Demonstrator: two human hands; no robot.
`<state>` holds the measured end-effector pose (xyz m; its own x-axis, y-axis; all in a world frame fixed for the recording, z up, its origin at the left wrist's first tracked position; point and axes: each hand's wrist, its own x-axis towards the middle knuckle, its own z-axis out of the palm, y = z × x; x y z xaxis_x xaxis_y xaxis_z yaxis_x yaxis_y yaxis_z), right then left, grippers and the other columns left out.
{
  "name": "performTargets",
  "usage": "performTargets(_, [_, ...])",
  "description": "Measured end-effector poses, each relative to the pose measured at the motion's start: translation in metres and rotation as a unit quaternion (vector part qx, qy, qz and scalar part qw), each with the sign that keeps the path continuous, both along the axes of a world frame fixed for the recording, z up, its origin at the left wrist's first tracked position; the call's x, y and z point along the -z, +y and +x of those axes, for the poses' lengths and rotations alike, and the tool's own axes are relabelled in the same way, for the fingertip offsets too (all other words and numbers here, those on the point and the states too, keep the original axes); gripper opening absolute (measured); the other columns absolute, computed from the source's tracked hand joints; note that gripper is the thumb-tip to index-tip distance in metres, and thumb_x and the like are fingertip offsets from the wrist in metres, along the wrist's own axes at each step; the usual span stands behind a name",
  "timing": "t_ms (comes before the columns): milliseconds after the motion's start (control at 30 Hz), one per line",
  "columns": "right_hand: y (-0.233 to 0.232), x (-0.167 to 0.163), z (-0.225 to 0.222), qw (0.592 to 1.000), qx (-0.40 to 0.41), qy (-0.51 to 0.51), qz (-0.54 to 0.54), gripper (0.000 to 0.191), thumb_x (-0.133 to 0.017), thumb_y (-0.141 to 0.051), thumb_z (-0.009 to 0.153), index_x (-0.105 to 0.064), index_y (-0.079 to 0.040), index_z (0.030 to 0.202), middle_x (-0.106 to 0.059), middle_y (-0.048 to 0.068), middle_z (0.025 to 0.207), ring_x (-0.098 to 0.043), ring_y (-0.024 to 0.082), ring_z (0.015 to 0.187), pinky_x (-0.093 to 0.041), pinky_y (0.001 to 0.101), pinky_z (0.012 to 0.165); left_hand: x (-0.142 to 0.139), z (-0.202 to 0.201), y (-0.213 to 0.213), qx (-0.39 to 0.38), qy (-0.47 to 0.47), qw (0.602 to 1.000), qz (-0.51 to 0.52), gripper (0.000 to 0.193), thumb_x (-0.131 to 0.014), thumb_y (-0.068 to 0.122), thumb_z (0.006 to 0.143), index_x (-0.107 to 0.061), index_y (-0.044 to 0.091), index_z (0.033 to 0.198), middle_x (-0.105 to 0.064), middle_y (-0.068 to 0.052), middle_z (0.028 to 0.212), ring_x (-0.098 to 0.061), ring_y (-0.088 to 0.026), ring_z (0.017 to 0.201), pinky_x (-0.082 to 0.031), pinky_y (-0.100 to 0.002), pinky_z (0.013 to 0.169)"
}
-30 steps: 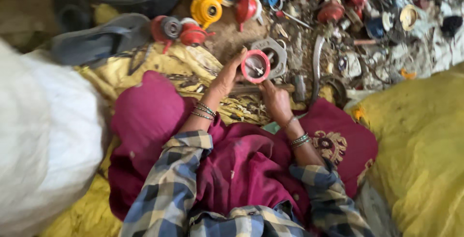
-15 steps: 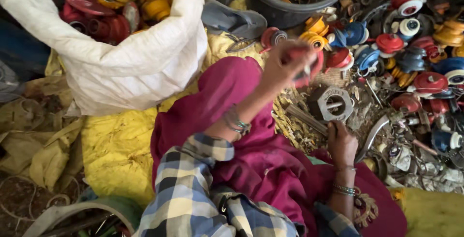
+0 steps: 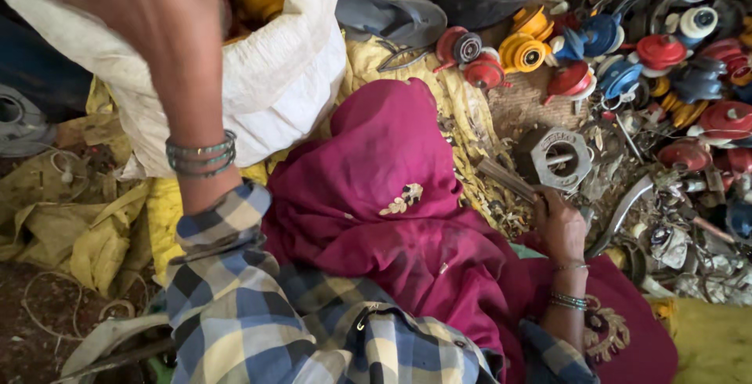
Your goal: The person sits on the floor and uses a hammer to strike a red plastic component held in a metal fixture, then repeats the process with a blue plastic component. The person handles the parts by hand and uses the hammer to separate or break them apart.
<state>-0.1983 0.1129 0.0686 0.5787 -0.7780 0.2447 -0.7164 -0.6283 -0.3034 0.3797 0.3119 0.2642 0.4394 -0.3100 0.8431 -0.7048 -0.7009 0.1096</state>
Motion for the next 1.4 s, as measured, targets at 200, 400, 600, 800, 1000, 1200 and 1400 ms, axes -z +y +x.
performTargets(200, [-0.01,0.008,-0.005,0.998,0.042,0.052,0.01,0.02,-0.063,-0.03,0.103,-0.071,-0.018,0.118,-0.073,0.014,0.095,-0.07,0.04,0.08,-0.055,0.051,0.069,-0.009,-0.063,-0.037,0.091,0.19,0.978,0.015,0.068,-0.063,0.049,0.1,-0.049,0.008,0.153,-0.041,-0.03,0.155,-0.029,-0.053,0.144,-0.014,-0.07,0.12])
performTargets(400, [-0.011,0.008,-0.012,0.998,0.051,0.01,0.038,0.025,-0.066,-0.025,0.1,-0.066,-0.012,0.122,-0.072,0.018,0.114,-0.069,0.04,0.096,-0.057,0.0498,0.08,-0.055,-0.17,-0.114,0.253,0.168,0.949,0.082,0.067,-0.061,0.055,0.103,-0.05,0.015,0.156,-0.027,-0.035,0.156,-0.015,-0.063,0.145,-0.003,-0.087,0.115])
performTargets(600, [-0.012,0.005,-0.014,0.989,0.148,-0.01,-0.021,0.048,-0.072,-0.013,0.088,-0.06,-0.004,0.133,-0.052,0.021,0.146,-0.049,0.043,0.128,-0.042,0.0525,0.109,-0.058,-0.264,-0.163,0.358,0.092,0.929,0.014,0.066,-0.063,0.063,0.103,-0.049,0.033,0.159,-0.006,-0.029,0.163,-0.002,-0.058,0.146,-0.005,-0.076,0.119])
performTargets(800, [-0.013,0.015,-0.007,0.984,0.167,0.04,0.037,0.053,-0.078,-0.021,0.086,-0.059,-0.003,0.132,-0.048,0.025,0.146,-0.045,0.045,0.132,-0.038,0.0565,0.11,0.022,-0.294,-0.246,0.513,0.093,0.853,0.016,0.052,-0.07,0.04,0.101,-0.06,0.027,0.15,-0.017,-0.02,0.167,-0.011,-0.046,0.156,-0.014,-0.069,0.127])
performTargets(1000, [-0.006,0.032,0.008,0.984,0.127,0.096,0.086,0.053,-0.078,-0.024,0.082,-0.061,-0.005,0.129,-0.047,0.024,0.145,-0.039,0.046,0.138,-0.037,0.0593,0.111,0.138,-0.294,-0.295,0.495,0.258,0.808,0.188,0.049,-0.086,0.028,0.081,-0.071,0.011,0.124,-0.027,-0.031,0.161,-0.015,-0.059,0.149,-0.02,-0.073,0.114])
performTargets(1200, [-0.005,0.033,0.027,0.984,0.124,0.064,0.111,0.052,-0.076,-0.018,0.08,-0.061,-0.007,0.128,-0.047,0.022,0.143,-0.043,0.042,0.136,-0.04,0.0554,0.109,0.174,-0.329,-0.297,0.605,0.306,0.712,0.182,0.047,-0.085,0.032,0.086,-0.071,0.009,0.125,-0.038,-0.028,0.154,-0.027,-0.056,0.146,-0.024,-0.068,0.12])
performTargets(1400, [-0.002,0.029,0.037,0.981,0.133,0.068,0.123,0.051,-0.075,-0.017,0.079,-0.062,-0.007,0.127,-0.045,0.024,0.145,-0.044,0.042,0.135,-0.039,0.0549,0.108,0.168,-0.331,-0.3,0.595,0.312,0.707,0.222,0.043,-0.085,0.032,0.083,-0.073,0.01,0.119,-0.039,-0.029,0.151,-0.028,-0.056,0.143,-0.022,-0.067,0.118])
